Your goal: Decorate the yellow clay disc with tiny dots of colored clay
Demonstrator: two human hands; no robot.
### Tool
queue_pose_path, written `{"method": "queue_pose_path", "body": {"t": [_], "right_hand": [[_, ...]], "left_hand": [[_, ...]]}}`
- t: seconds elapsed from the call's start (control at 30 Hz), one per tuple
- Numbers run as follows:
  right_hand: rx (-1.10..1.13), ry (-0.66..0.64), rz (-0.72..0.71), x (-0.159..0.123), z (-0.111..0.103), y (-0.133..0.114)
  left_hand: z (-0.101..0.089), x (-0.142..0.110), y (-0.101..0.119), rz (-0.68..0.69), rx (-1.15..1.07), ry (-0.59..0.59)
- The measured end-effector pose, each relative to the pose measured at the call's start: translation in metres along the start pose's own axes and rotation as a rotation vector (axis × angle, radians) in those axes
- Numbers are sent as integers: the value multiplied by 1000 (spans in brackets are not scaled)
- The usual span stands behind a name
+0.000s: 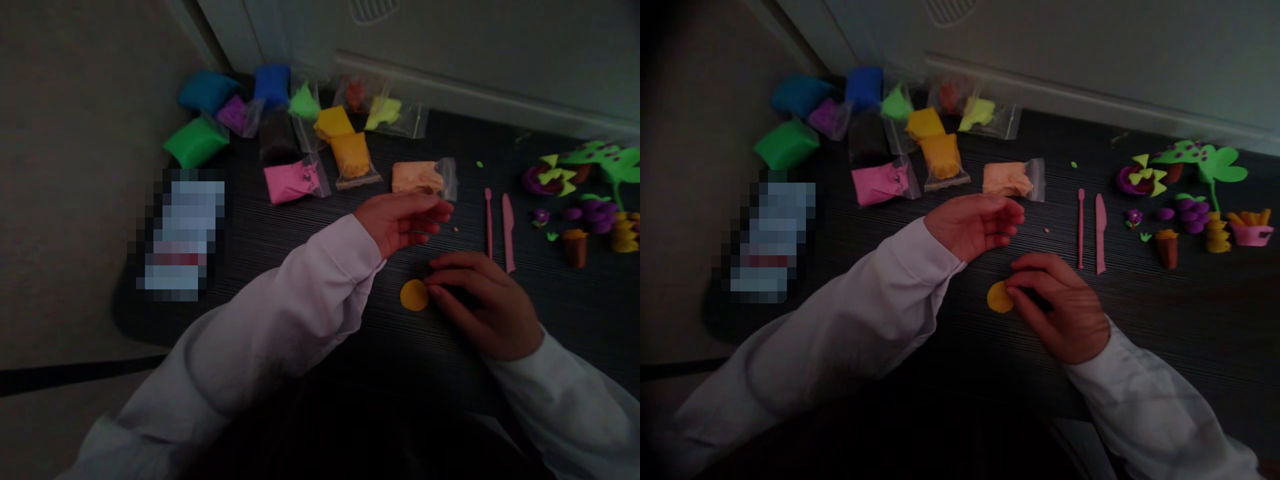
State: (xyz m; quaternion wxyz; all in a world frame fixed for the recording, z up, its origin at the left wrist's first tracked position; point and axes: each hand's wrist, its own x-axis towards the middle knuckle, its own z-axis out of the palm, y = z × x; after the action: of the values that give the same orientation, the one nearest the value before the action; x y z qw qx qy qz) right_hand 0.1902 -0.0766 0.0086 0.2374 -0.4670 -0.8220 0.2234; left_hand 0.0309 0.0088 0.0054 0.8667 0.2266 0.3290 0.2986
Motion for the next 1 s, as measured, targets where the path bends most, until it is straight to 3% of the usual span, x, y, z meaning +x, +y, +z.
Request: {"method": "queue_pose_path", "body": {"t": [0.37,0.53,0.67,0.8,1.0], "right_hand": [[203,47,172,4,-6,0],[671,178,275,4,-9,10],[928,170,403,5,-15,13],[957,167,472,3,-21,14],[753,123,356,2,-21,16]], "left_hand": [[-1,0,-1,20,-23,6],[-1,0,0,22,-31,12],[0,0,1,16,-26,28],[1,-1,2,8,-3,39],[1,-1,2,11,20,49]]}}
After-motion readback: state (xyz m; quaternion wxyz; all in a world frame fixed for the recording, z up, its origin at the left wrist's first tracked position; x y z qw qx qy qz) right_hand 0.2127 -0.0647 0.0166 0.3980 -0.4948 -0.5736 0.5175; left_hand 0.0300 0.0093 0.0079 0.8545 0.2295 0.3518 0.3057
